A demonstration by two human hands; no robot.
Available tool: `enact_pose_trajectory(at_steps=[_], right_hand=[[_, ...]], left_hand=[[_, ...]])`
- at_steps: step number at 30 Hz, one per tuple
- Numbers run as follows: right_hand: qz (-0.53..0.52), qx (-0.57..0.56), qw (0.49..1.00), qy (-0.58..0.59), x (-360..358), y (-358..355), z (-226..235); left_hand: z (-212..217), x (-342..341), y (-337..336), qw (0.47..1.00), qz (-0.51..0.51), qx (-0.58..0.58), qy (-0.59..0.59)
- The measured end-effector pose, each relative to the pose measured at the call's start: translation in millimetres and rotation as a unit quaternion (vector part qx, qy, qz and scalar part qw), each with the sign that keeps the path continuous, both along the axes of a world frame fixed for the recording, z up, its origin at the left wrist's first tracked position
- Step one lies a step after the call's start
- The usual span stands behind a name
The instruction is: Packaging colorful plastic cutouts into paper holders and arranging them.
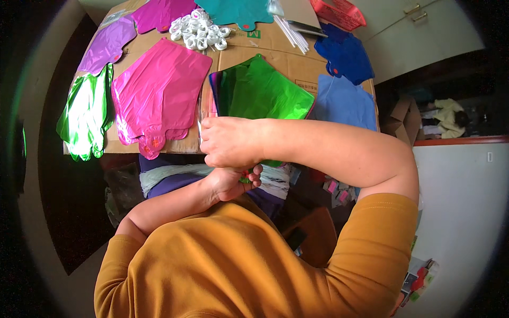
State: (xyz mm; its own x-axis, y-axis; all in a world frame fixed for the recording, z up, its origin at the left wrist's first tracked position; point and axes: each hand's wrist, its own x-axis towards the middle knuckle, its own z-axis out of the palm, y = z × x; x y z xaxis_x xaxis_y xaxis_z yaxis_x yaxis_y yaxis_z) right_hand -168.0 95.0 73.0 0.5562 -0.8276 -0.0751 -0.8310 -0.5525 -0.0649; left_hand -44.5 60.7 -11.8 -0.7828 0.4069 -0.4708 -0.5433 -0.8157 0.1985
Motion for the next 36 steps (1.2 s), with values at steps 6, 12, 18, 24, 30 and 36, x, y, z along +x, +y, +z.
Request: enact_pose_trajectory(at_steps=[6, 12, 18, 24, 30, 36], right_hand=[[-0.014, -0.158, 0.986, -0.043, -31, 6, -10], [-0.062, -0.199, 0.977, 0.035, -72, 18, 1], [-0.078, -0.214, 0.973, 0.033, -79, 41, -13], [-0.112, -0.214, 0.970, 0.040, -73, 56, -22], [-0.117, -0.224, 0.967, 0.041, -74, 54, -28], [-0.112, -0.219, 0.968, 0.039, -74, 52, -29]], left_hand=[[-3, 3, 2, 1.000, 0.023, 0.000, 0.008], [4, 5, 1, 0.999, 0.040, 0.013, -0.010], [3, 6, 1, 0.998, 0.050, 0.040, -0.014], [-2, 8, 5, 0.996, 0.064, 0.051, -0.025], [-1, 6, 6, 0.997, 0.065, 0.041, -0.022], [0, 7, 6, 0.997, 0.064, 0.041, -0.020]])
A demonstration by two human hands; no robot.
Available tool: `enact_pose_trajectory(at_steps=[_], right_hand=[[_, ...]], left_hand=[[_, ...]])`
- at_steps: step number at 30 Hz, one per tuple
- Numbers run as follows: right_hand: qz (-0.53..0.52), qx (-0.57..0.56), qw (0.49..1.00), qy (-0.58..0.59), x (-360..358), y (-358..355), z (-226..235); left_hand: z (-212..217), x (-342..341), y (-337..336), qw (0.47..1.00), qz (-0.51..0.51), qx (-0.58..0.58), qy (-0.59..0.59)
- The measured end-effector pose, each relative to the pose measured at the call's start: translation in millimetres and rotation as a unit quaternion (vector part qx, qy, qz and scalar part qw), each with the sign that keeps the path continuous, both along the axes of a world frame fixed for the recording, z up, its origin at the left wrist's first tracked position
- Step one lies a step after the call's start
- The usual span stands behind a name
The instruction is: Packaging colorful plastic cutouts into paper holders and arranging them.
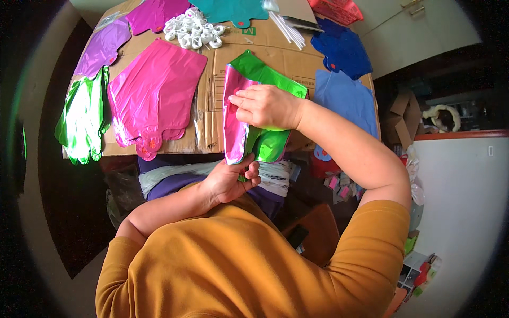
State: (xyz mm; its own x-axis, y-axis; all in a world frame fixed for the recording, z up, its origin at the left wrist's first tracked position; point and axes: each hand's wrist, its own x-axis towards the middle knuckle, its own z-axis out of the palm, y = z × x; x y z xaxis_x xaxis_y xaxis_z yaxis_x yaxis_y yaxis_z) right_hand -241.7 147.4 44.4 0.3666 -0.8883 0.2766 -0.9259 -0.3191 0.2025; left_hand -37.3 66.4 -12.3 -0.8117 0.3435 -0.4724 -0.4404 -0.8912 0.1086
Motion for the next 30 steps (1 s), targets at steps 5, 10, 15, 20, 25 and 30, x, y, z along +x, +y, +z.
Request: enact_pose_trajectory(at_steps=[5, 10, 15, 20, 25, 30], right_hand=[[-0.005, 0.019, 1.000, -0.020, 0, -1, -2], [-0.007, 0.031, 0.999, -0.014, 0, -1, 3], [-0.008, 0.038, 0.999, -0.013, 1, -2, 5], [-0.018, 0.050, 0.998, -0.027, 1, -1, 4], [-0.015, 0.067, 0.997, -0.029, 1, -2, 6], [-0.013, 0.063, 0.997, -0.048, 2, -4, 4]], left_hand=[[0, 1, -1, 1.000, 0.002, 0.002, -0.001], [1, 0, -1, 1.000, 0.001, 0.006, -0.001], [0, 0, -1, 1.000, -0.002, 0.005, 0.002], [1, -1, 0, 1.000, -0.005, 0.001, -0.005], [-6, 0, -1, 0.999, -0.011, 0.006, 0.032], [5, 8, -30, 0.969, -0.206, -0.120, 0.063]])
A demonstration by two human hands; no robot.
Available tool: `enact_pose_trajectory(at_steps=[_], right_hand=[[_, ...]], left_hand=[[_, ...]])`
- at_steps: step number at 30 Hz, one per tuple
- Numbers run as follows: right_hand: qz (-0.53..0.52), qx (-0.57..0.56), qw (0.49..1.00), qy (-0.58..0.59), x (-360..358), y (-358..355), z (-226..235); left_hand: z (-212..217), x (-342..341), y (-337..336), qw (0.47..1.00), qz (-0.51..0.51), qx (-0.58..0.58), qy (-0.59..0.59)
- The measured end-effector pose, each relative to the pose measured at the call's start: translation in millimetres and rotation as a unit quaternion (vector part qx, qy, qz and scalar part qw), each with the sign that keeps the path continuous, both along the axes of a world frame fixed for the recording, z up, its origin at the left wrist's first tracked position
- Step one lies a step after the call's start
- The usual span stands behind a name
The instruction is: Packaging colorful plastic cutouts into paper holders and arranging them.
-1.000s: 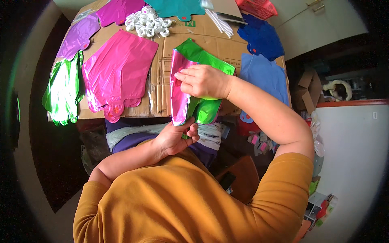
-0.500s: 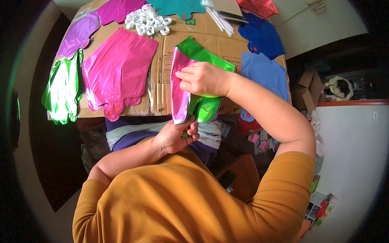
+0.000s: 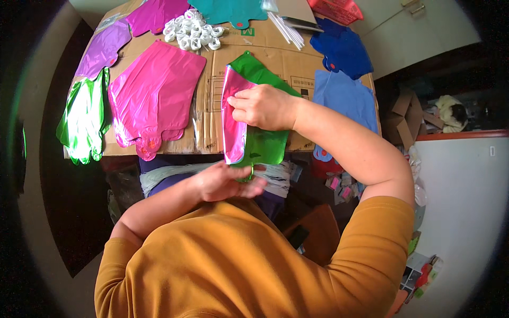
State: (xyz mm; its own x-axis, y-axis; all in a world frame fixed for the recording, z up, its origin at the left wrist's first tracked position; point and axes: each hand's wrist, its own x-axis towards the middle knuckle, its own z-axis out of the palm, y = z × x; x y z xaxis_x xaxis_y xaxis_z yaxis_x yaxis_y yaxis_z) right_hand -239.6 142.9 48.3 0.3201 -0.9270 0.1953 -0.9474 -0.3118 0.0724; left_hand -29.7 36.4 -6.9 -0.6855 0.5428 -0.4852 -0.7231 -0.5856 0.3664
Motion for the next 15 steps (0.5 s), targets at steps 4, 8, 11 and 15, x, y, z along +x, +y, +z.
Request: enact_pose_trajectory(at_steps=[4, 8, 11, 15], right_hand=[[-0.015, 0.019, 1.000, 0.001, -1, 5, 1], [0.009, -0.074, 0.997, 0.008, -2, 1, -6], [0.011, -0.080, 0.997, -0.006, -3, 0, -10], [-0.028, 0.014, 0.999, -0.019, 0, 7, -6]], left_hand=[[64, -15, -65, 0.734, -0.348, -0.435, 0.389], [89, -49, -79, 0.613, -0.026, -0.593, 0.521], [44, -93, -87, 0.429, 0.045, -0.627, 0.649], [30, -104, -96, 0.371, -0.002, -0.640, 0.672]])
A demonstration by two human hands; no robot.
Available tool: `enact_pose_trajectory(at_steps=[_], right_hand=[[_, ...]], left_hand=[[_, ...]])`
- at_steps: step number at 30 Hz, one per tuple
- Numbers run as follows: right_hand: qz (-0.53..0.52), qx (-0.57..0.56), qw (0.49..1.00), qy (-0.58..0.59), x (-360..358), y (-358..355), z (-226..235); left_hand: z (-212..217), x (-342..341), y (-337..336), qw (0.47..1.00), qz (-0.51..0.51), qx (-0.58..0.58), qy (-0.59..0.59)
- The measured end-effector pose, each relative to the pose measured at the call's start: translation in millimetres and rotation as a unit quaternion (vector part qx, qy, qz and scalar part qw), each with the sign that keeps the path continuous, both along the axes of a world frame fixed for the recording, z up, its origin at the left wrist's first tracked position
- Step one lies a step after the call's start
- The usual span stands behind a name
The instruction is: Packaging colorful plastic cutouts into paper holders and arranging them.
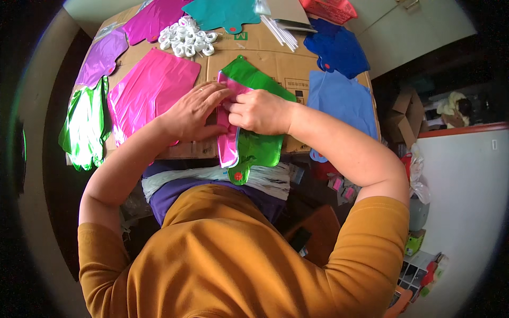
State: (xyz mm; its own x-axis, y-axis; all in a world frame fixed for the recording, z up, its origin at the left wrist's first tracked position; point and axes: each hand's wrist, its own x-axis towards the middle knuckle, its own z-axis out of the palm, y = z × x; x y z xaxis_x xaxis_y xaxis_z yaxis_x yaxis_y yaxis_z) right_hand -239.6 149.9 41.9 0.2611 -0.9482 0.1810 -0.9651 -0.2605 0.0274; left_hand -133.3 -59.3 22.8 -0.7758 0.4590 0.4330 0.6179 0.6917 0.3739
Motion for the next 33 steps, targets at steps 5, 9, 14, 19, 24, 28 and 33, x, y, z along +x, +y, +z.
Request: enact_pose_trajectory(at_steps=[5, 9, 14, 19, 24, 28, 33], right_hand=[[-0.031, 0.025, 0.999, -0.028, 8, 14, 7], [-0.089, 0.014, 0.995, -0.044, 31, 44, 13], [-0.239, 0.030, 0.964, -0.112, 69, 99, 14], [-0.606, 0.183, 0.610, -0.476, 97, 107, 26], [-0.464, 0.049, 0.289, -0.836, 110, 102, -10], [-0.440, 0.009, 0.287, -0.851, 103, 85, 7], [-0.478, -0.039, 0.443, -0.757, 77, 78, -2]], left_hand=[[-3, -2, -2, 0.998, 0.012, -0.067, -0.005], [-9, -2, -2, 0.998, 0.010, -0.062, 0.011], [-5, 0, 0, 0.994, 0.028, -0.102, -0.013], [-1, -4, 0, 0.993, 0.020, -0.115, -0.037], [-7, -7, -1, 0.996, 0.010, -0.087, -0.026], [-5, -5, -1, 0.996, 0.012, -0.075, -0.035], [-6, -6, -2, 0.995, 0.011, -0.095, -0.042]])
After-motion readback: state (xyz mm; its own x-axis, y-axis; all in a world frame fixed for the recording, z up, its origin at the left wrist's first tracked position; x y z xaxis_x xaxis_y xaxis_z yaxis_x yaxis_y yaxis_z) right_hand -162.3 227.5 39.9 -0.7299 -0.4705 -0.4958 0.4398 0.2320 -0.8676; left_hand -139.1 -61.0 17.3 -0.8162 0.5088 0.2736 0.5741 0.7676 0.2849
